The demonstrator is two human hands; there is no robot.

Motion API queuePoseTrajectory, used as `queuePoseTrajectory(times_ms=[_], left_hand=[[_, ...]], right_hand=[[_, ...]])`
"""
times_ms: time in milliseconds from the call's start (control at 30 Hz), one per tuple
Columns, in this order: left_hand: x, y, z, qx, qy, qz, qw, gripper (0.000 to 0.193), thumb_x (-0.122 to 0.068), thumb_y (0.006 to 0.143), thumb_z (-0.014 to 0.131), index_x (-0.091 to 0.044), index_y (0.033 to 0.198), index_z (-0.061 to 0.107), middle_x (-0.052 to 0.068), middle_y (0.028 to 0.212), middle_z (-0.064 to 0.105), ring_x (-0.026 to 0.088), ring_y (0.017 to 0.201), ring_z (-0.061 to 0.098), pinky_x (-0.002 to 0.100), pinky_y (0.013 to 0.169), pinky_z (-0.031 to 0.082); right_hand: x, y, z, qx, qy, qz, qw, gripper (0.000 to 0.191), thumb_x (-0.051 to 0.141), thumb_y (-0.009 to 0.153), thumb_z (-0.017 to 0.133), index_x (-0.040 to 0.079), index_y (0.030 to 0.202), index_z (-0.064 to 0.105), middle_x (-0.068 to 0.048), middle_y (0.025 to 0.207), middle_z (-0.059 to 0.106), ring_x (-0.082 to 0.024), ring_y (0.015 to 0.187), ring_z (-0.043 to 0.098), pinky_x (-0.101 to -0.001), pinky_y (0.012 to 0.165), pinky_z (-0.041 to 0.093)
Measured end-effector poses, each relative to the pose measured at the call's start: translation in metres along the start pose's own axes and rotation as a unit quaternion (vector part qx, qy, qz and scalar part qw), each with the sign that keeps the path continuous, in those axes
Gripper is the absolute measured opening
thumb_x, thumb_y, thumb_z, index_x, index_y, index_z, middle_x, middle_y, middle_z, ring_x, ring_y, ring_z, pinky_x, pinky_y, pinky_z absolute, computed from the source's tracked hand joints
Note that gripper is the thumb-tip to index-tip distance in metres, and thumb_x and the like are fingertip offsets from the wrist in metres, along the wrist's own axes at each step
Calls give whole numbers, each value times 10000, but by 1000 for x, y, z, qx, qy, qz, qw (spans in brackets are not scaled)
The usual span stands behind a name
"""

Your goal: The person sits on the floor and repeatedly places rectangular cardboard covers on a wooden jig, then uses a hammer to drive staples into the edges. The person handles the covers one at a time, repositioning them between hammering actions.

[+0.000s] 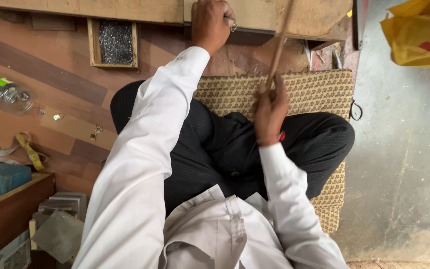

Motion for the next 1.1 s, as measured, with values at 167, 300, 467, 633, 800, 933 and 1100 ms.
queuePoseTrajectory(times_ms=[167, 300, 467, 633, 800, 933, 1100], left_hand=[[0, -1, -1, -49, 29, 33, 998, 147, -21, 705, 843, -108, 655, 736, 24, 761, 719, 282, 856, 649, 468, 764, 447], [3, -2, 2, -39, 31, 28, 998, 131, -29, 694, 841, -115, 657, 749, 38, 759, 716, 288, 850, 648, 470, 764, 449], [2, -2, -1, -69, 28, 59, 996, 138, -12, 641, 824, -114, 605, 738, 48, 762, 716, 318, 873, 648, 473, 728, 442], [3, 0, 0, -23, 22, 25, 999, 120, 7, 718, 793, -106, 715, 751, 43, 820, 716, 304, 880, 665, 461, 742, 484], [2, -2, -3, -26, -16, 38, 999, 124, 2, 677, 841, -78, 672, 747, 67, 794, 709, 304, 870, 651, 463, 750, 506], [13, -1, 0, -1, -59, 24, 998, 141, 52, 741, 790, -68, 791, 736, 69, 856, 718, 275, 889, 657, 442, 778, 522], [22, -2, 4, -36, -36, 61, 997, 329, 136, 709, 683, -44, 974, 610, 110, 977, 673, 319, 962, 638, 454, 838, 516]], right_hand=[[37, -55, -5, -1, -217, -250, 944, 541, 12, 1049, 639, 140, 1551, 485, -154, 1100, 719, -218, 912, 722, -341, 733, 584], [26, -56, -8, -2, -354, -199, 914, 606, -16, 966, 686, 160, 1532, 558, -198, 951, 709, -300, 801, 707, -399, 717, 560], [26, -59, -12, -18, -256, -268, 929, 576, -33, 987, 681, 180, 1508, 556, -174, 1000, 720, -274, 831, 716, -373, 773, 580], [24, -55, -9, -8, -286, -215, 934, 627, -99, 932, 644, 147, 1506, 584, -163, 1008, 748, -221, 878, 735, -345, 792, 579], [38, -61, -14, -31, -157, -259, 952, 538, -74, 1011, 671, 106, 1504, 556, -145, 1089, 754, -141, 940, 709, -280, 835, 575], [40, -67, -17, -60, -165, -283, 943, 523, -63, 1021, 679, 99, 1503, 558, -146, 1071, 739, -145, 916, 697, -292, 820, 572], [23, -58, -7, -73, -223, -275, 932, 536, -45, 975, 710, 101, 1477, 590, -134, 962, 724, -189, 813, 705, -319, 770, 571]])
Point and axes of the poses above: each hand's wrist, its own y-axis towards the middle knuckle, its own z-axis out of the palm, x = y × z, the point moved 5 cm from there along y, towards the middle knuckle
